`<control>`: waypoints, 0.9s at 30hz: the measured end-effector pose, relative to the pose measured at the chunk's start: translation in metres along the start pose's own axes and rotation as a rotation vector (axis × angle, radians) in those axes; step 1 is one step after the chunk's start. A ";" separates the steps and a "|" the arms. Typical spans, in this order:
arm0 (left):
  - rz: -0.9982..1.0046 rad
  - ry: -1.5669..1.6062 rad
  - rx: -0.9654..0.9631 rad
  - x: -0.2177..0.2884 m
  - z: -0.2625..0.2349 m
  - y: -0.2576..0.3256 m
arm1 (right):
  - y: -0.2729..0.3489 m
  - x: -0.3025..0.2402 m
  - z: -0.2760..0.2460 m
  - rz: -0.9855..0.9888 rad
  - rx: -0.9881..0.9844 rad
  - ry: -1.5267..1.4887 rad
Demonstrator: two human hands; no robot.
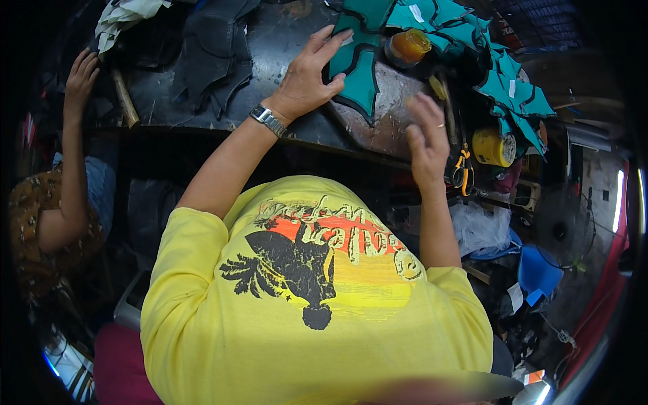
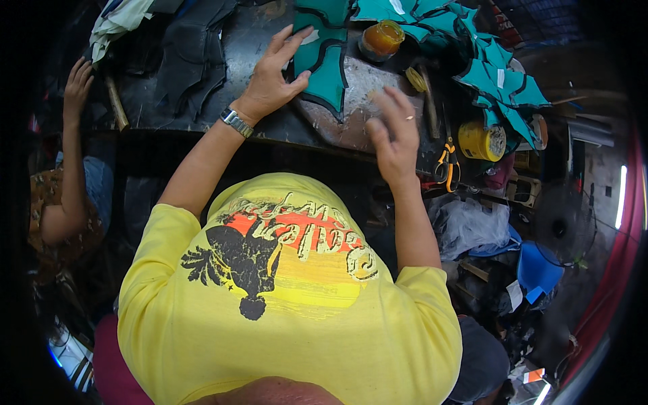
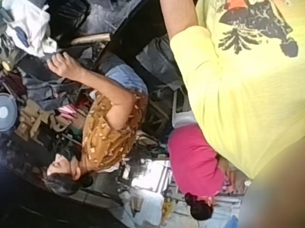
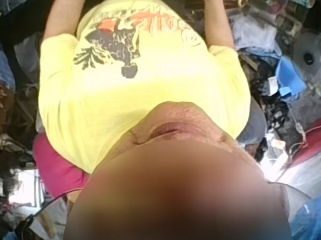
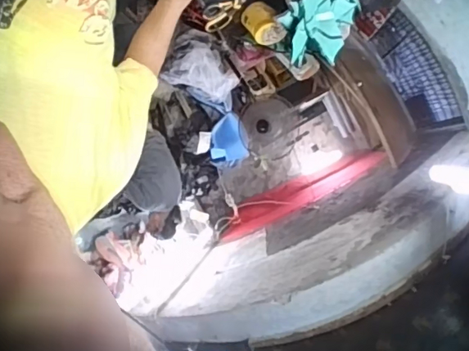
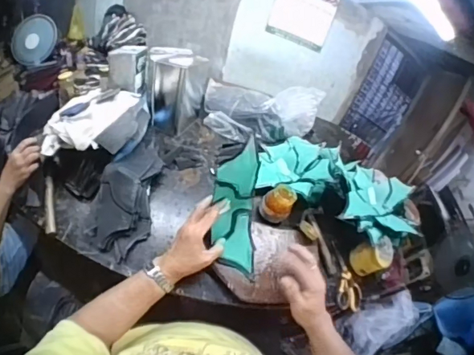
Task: The person repeatedly picks up teal-colored leather pieces and rubs their edges on a wooden block on the table. They handle the pieces one at a time, occasionally moving a small jar of paste aside, and continue the rubbing motion throughout the clip.
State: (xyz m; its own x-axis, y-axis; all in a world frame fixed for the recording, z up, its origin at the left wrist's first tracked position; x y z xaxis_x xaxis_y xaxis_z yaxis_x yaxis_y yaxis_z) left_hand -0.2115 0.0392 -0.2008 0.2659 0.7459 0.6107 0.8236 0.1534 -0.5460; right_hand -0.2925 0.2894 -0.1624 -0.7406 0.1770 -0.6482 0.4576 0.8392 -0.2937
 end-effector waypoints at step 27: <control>-0.029 0.258 -0.181 0.006 0.004 0.001 | -0.051 0.160 -0.306 0.703 0.345 0.306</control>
State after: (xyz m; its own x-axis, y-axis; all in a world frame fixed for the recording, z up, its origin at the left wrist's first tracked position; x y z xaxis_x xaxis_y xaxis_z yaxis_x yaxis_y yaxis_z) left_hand -0.2112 0.0462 -0.1999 0.3406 0.5505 0.7622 0.9023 0.0366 -0.4296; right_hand -0.5851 0.4324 -0.0363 -0.3043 0.7733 -0.5563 0.9504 0.2857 -0.1227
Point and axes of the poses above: each hand's wrist, its own y-axis away from the middle knuckle, its own z-axis out of the palm, x = y × z, the point moved 3 cm from there along -y, towards the middle knuckle, and after that the axes turned 13 degrees about -x, right-handed, at the moved point
